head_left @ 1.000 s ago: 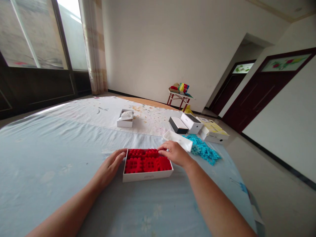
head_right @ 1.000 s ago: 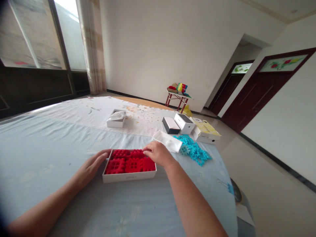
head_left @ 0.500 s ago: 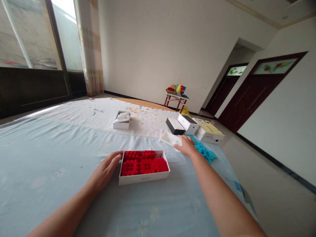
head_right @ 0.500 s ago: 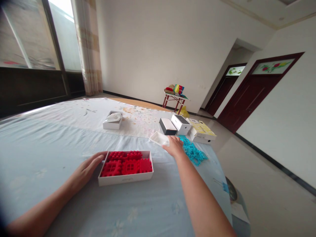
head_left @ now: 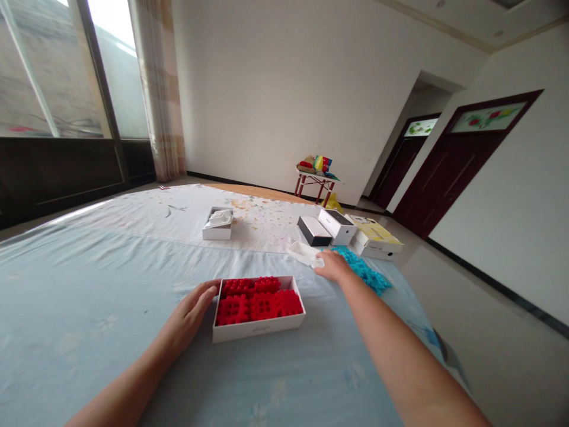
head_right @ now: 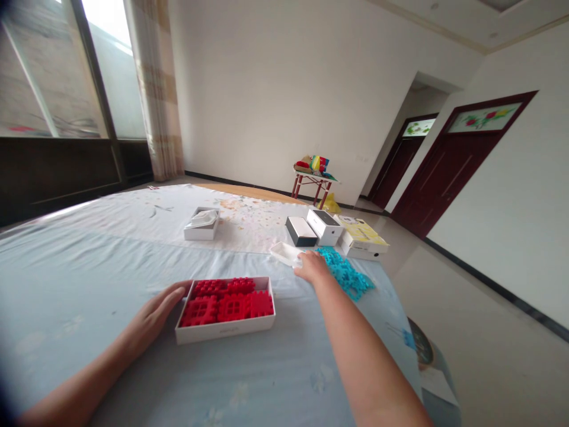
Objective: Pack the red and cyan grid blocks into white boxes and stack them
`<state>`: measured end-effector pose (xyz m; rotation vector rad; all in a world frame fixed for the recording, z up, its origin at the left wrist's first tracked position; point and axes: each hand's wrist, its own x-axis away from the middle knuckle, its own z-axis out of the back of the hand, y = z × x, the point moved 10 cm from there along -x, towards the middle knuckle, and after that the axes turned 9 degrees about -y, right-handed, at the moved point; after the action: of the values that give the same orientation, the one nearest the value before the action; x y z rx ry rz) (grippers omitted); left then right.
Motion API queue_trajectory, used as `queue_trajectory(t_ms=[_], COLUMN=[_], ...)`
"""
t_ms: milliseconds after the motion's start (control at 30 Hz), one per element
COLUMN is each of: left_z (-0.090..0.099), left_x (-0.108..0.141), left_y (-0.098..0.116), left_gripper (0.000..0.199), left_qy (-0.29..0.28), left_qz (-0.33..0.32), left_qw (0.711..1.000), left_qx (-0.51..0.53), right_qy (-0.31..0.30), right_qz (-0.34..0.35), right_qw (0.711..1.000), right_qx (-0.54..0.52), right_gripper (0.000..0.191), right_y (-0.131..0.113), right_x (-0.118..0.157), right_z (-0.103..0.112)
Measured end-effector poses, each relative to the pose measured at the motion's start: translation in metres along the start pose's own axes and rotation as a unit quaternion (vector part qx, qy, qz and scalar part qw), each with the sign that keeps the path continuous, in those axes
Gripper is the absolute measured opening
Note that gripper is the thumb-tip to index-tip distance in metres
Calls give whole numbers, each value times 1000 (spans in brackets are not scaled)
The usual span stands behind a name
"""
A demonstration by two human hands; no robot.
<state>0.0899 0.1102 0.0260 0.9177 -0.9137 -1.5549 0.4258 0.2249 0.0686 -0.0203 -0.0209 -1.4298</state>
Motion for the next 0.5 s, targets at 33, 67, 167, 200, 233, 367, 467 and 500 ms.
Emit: queue_trajectory(t_ms=[33, 67, 167, 200, 233, 367, 467, 500], left_z=[0, 1, 2, 2, 2, 2, 1, 1], left_x=[0, 0, -1, 0, 0, 1, 2, 2], left_y=[-1, -2, -3, -3, -3, -4, -2, -1], left_gripper=[53, 54, 54, 54, 54, 53, 52, 52], left_qy=[1, 2, 10, 12, 12, 7, 6, 6], left_qz=[2, 3, 1, -1, -3, 1, -1, -3], left_qw=[1000, 1000, 1000, 1000, 1000, 1000, 1000, 1000], left_qx=[1, 1, 3, 3, 4, 9, 14, 16], right_qy=[4, 9, 45, 71, 99, 110, 51, 46], right_qz=[3, 3, 0, 9, 25, 60, 28, 19], right_qw=[1000, 1000, 998, 995, 986, 874, 824, 827], right_qx=[-6, -11, -36, -73, -133, -469, -563, -561], right_gripper=[31, 27, 27, 28, 29, 46, 45, 42], right_y=[-1, -2, -5, -6, -7, -2, 0, 2], right_x=[1, 3, 12, 17, 21, 31, 29, 29], right_z=[3, 6, 21, 28, 35, 28, -4, -11])
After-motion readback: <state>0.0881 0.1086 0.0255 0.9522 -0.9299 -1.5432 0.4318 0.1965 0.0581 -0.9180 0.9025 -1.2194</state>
